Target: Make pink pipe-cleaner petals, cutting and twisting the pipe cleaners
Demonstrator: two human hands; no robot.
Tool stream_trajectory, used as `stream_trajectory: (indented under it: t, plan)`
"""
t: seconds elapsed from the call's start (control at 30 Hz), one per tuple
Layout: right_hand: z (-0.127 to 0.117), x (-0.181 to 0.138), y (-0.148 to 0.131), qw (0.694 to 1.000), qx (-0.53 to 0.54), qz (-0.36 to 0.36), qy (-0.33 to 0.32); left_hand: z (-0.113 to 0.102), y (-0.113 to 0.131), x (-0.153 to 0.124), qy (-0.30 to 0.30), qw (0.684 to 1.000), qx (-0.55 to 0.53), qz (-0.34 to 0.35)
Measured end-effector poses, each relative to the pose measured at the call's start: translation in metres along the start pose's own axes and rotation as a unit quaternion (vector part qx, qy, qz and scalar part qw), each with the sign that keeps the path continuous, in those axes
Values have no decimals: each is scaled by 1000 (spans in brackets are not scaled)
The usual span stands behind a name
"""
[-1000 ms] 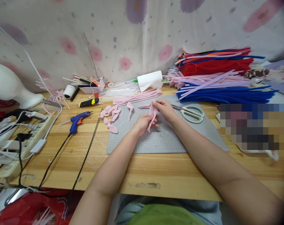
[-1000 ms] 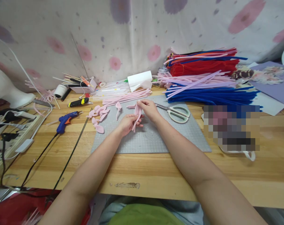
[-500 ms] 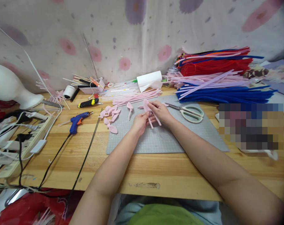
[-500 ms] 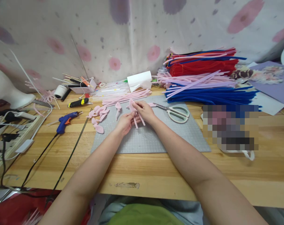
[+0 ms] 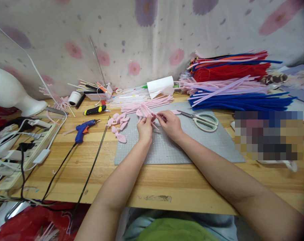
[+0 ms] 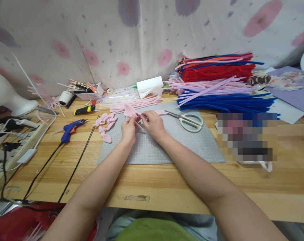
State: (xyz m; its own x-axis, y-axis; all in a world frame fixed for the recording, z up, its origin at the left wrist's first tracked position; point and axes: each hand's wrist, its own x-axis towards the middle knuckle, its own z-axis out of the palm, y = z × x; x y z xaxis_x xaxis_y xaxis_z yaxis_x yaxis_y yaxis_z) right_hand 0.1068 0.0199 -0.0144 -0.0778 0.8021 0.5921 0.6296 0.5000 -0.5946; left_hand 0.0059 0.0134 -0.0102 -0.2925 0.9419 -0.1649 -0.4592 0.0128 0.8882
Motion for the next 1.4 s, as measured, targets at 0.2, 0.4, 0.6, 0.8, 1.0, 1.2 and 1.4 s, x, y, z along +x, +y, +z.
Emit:
stream_trajectory:
  t: [0.2,0.4,0.6,0.8,1.0,1.2,1.4]
  plan:
    - [4,-3,3,999,-8,-41,-22,-4,-4,4,-17,1000,-16,-8]
    - [5,-1,6,997,-51,-36,-50,-2,-5,3,-36,998,-31,-31]
    - [3,-2,2,990,-76,-69,-101,-2,-4,8,-12,999,-33,-39]
    - [-8,2,7,982,-58,-126,-125,-7,1,11,-18,999,30,-26]
    - [-18,15,13,979,-47,-152,-124,-6,11,5,-94,975,161,-122]
    - [-28,25,3,958,-57,-227,-163,-11,16,4,-237,908,291,-186]
    - [-32,28,4,950,-74,-170,-249,-13,16,3,-319,883,286,-192]
